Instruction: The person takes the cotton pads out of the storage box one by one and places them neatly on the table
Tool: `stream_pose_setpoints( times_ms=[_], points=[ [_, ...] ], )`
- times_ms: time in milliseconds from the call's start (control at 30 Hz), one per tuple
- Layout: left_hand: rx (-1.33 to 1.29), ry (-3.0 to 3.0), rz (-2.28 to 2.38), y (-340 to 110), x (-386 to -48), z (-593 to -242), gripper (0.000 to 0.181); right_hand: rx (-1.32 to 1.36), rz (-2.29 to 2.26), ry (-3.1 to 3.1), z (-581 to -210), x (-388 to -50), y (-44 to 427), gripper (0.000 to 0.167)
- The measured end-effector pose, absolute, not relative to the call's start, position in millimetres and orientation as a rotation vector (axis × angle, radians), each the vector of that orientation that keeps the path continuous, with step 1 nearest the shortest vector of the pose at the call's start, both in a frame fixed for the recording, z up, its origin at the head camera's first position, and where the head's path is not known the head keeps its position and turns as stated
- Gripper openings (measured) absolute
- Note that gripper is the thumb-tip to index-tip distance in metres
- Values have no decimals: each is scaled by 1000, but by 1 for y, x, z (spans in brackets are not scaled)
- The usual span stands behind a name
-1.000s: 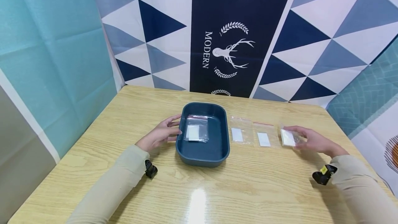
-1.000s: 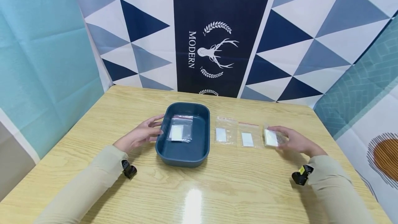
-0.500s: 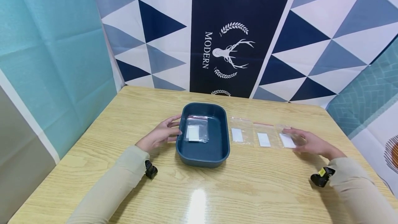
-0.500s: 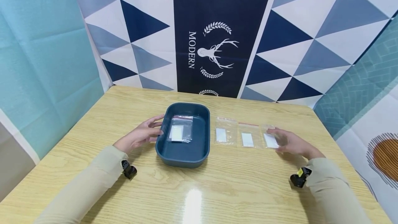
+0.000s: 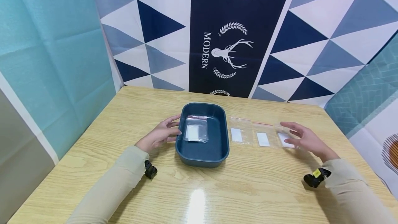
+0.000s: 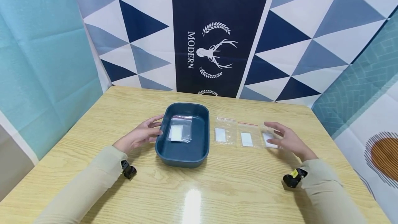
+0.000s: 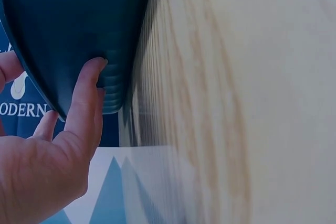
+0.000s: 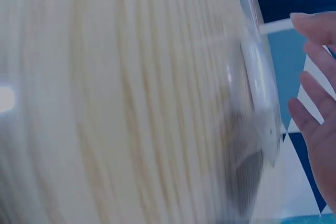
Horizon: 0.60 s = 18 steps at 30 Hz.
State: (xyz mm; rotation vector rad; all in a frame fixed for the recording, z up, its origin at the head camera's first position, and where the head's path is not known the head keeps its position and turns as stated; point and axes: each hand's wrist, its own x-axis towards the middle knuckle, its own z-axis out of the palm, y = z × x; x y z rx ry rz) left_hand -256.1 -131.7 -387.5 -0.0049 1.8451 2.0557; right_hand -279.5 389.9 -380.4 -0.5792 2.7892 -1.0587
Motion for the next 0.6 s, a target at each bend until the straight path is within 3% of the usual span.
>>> stream_pose_setpoints(
  times_ms=[600],
  points=[
    [59, 1807, 2069, -133, -254, -386, 69, -590, -1799, 2579, -395, -280, 342, 49]
  ],
)
